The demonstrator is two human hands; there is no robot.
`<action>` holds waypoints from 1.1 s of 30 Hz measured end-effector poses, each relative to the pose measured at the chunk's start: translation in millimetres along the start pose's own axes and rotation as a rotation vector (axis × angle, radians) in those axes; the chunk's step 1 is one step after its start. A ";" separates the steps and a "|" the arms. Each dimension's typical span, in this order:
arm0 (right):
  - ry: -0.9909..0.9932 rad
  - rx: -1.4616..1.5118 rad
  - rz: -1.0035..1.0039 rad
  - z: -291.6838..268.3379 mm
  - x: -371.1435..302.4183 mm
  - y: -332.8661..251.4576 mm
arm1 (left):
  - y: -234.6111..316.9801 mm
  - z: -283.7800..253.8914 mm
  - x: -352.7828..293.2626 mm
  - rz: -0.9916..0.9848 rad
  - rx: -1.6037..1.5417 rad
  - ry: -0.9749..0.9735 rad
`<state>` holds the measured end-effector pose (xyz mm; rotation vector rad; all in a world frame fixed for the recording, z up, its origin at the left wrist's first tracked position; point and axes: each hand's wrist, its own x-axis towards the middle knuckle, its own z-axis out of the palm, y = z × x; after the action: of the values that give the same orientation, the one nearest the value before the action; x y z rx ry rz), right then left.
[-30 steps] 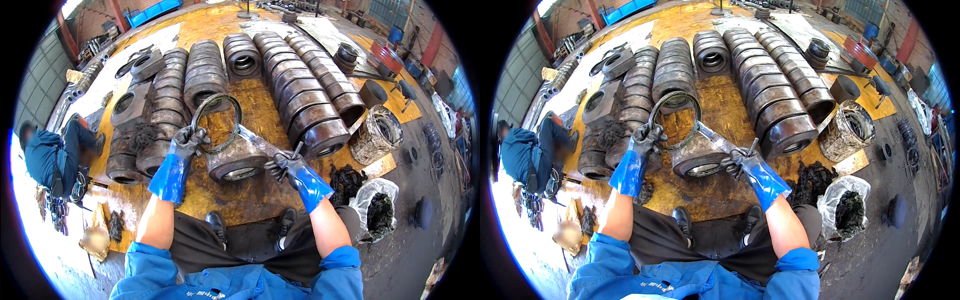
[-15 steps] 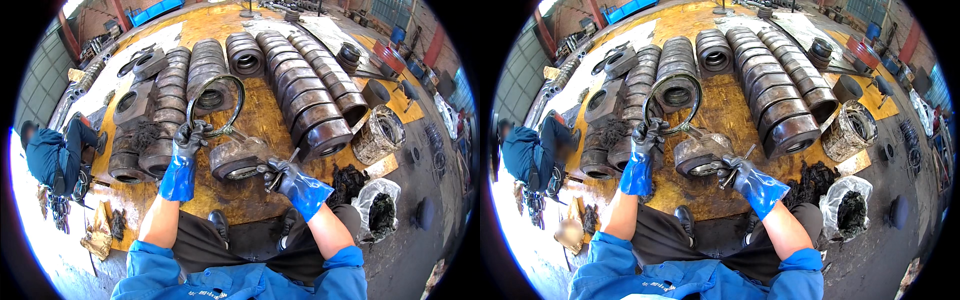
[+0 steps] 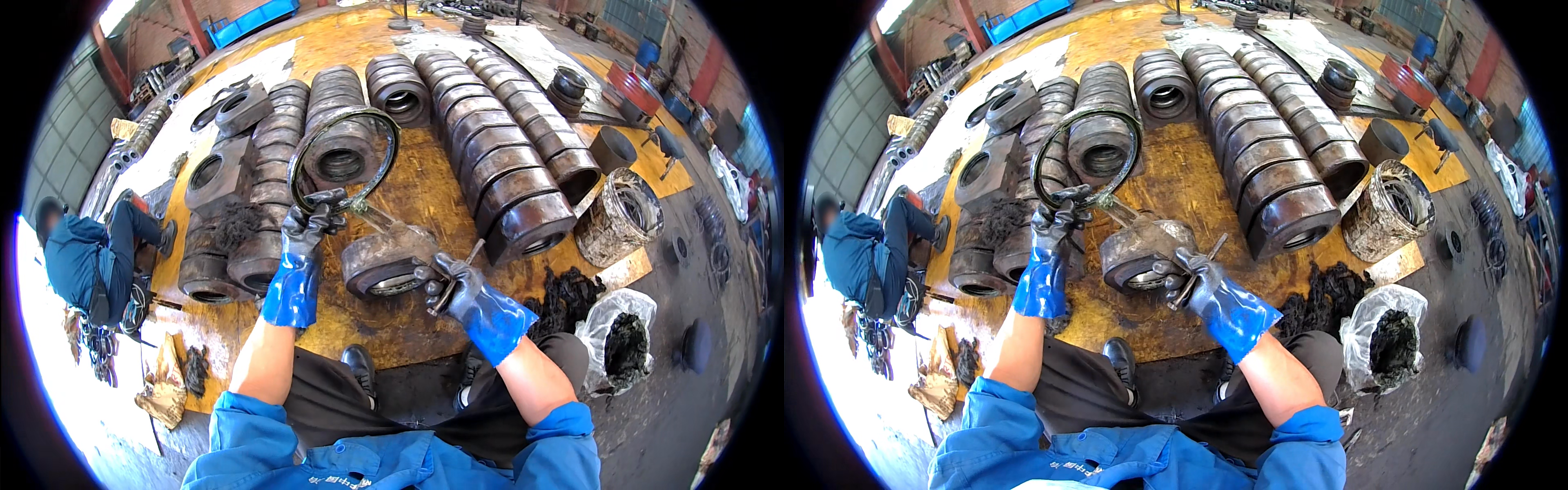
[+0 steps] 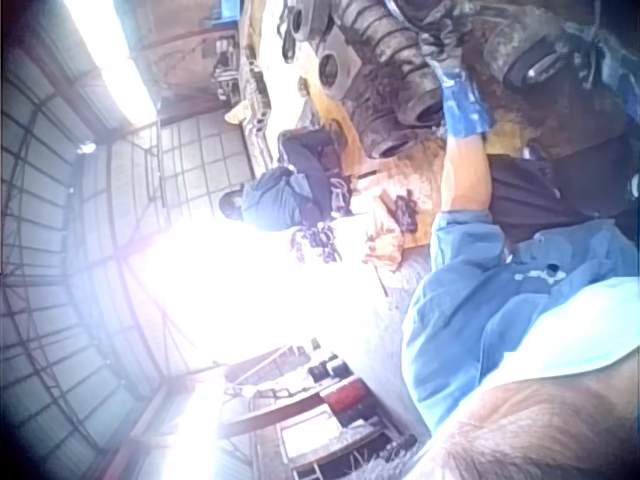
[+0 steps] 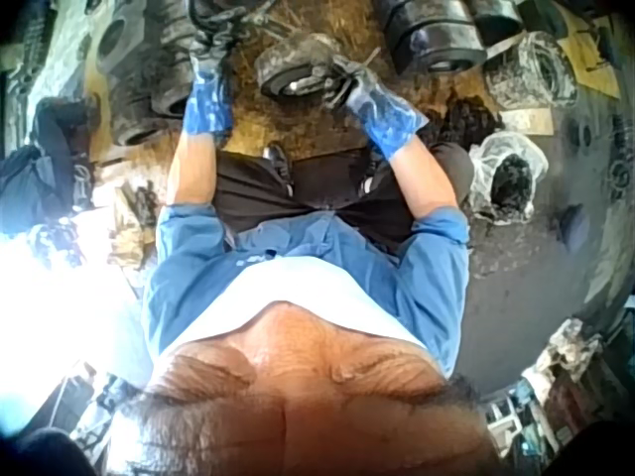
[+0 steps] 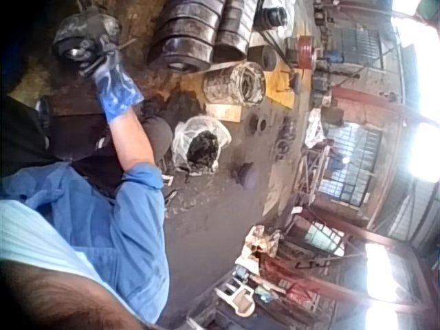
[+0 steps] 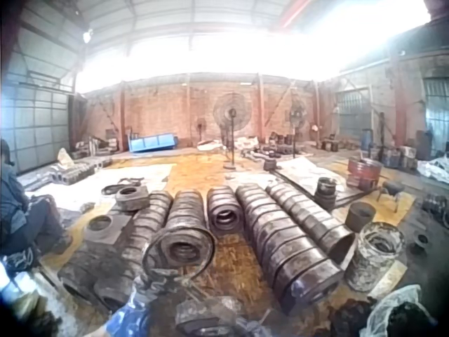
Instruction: The person sits on the floor and uses a hammer and a metal scraper to clean debris from a circular metal ring and a cylindrical metal part. The person repeatedly scrapes the surfaces and removes the loosened material by hand.
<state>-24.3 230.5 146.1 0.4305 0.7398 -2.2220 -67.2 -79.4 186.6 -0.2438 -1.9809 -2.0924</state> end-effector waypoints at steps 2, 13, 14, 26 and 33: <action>0.040 -0.037 -0.076 -2.3 -0.9 -5.8 | 0.6 0.3 1.7 -0.008 0.034 -0.018; 0.093 -0.213 -0.373 -3.5 -12.3 -34.3 | -5.6 -12.9 2.3 0.006 0.139 -0.129; 0.123 -0.258 -0.414 -4.1 -13.0 -37.0 | -5.1 -10.7 0.7 0.028 0.137 -0.125; 0.128 -0.793 -0.768 12.3 -30.5 -40.1 | 1.5 -20.2 -10.1 -0.140 0.104 -0.097; -0.014 -0.822 -0.963 -7.5 -15.8 -45.0 | -2.4 -9.9 -11.1 -0.165 0.057 -0.062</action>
<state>-46.5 268.9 165.2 -0.4552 2.0380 -2.4122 -56.8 -88.5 180.5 -0.1396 -2.1604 -2.1467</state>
